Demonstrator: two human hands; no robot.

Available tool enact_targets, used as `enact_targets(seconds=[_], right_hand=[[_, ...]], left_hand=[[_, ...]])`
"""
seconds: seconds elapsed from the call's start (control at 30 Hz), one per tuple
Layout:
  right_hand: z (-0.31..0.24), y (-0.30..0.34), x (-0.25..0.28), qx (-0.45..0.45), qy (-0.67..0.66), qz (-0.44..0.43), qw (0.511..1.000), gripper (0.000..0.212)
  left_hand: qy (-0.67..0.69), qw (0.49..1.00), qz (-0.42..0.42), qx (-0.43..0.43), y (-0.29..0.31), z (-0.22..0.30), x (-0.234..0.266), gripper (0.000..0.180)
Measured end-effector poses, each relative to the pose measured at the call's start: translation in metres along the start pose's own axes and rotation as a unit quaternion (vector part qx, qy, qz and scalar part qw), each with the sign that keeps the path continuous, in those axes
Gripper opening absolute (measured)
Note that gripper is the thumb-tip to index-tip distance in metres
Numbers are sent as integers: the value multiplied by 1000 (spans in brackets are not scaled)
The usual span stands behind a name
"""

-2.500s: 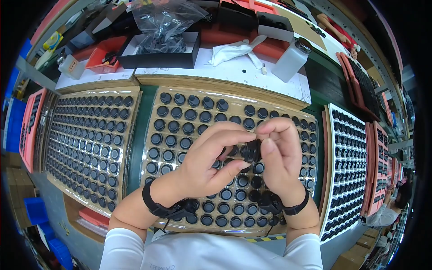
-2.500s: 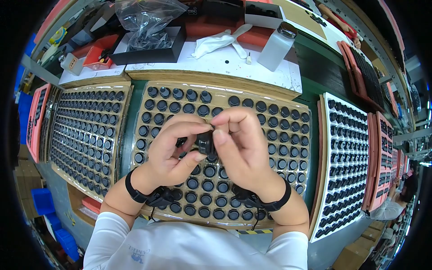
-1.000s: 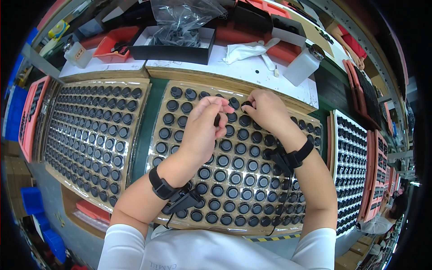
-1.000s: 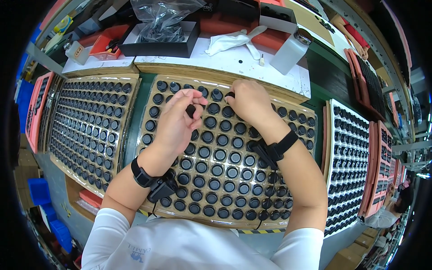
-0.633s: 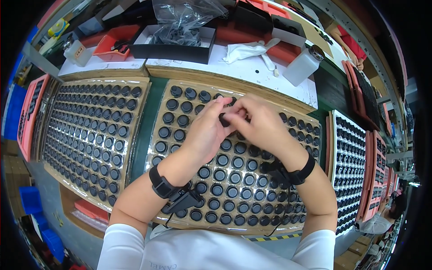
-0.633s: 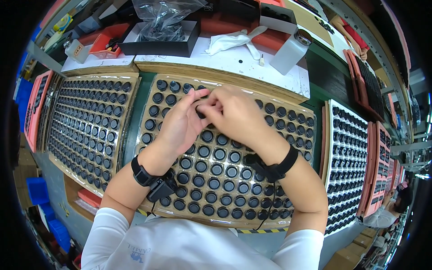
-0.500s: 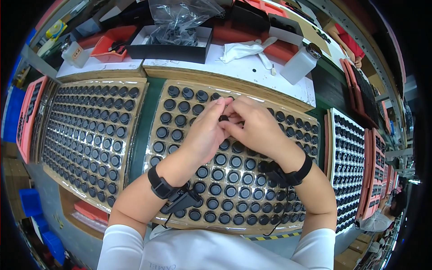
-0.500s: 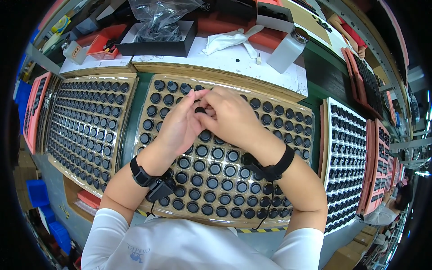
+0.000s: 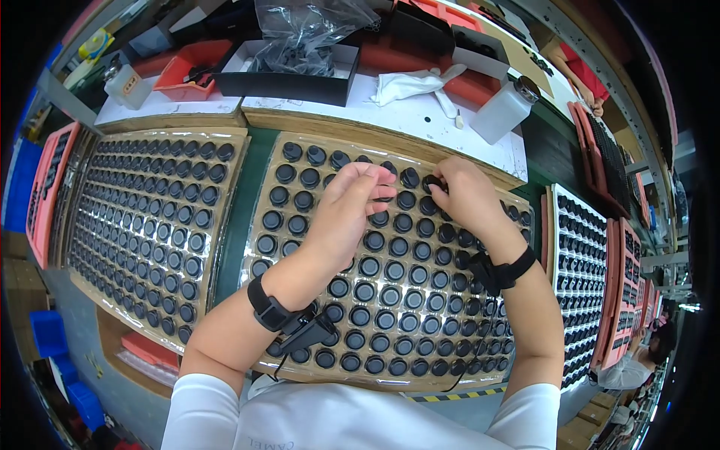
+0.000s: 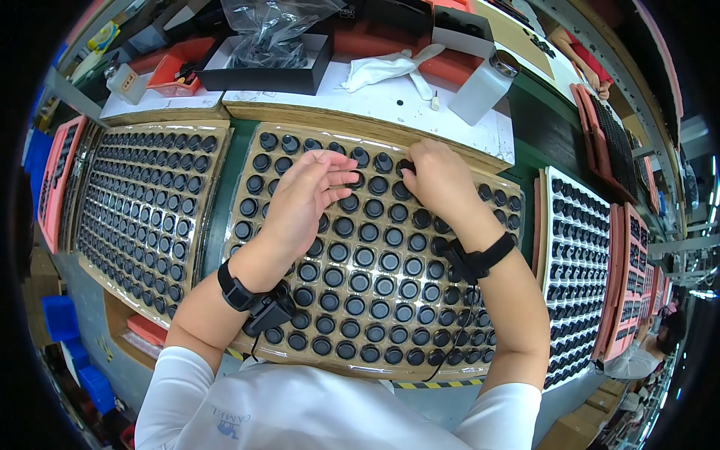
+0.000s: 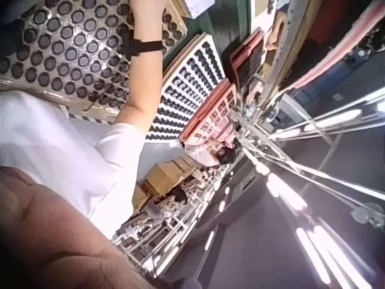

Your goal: The person joins black components together by hand and places them into a tray before switching to a new tray of parts. They then move a pink foam tray aside and place a fresh tray of components onto the workspace to continue the assembly.

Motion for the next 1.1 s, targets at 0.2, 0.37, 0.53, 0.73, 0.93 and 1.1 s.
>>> enact_targets(seconds=[0.2,0.37,0.53,0.73,0.93,1.1], right_hand=[[-15,7,34,-135,-250,18,959,17],[-46,12,41,-156,-595,147,774,18],[-59,21,43,-147,-658,148,724,18],[-61,29,51,-95,-639,182,742,22],[-61,31,61,-56,-577,197,791,24],[-65,34,66,-61,-575,211,788,23]], left_hand=[[-56,997,-27,-42,4,4,-9,20],[-260,894,11,-365,36,35,-32,34],[-357,801,33,-479,56,52,-45,43],[-353,815,-36,-458,56,44,-49,45],[-350,815,-32,-461,61,52,-54,42],[-340,833,-64,-431,62,49,-55,41]])
Point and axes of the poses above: each hand's wrist, its own y-axis away from the middle knuckle, its own x-axis out of the back of the hand, z = x × y, the point moved 6 cm from there along -y, towards the middle knuckle, and after that the axes turned 11 degrees about x, right-handed, at the moved point
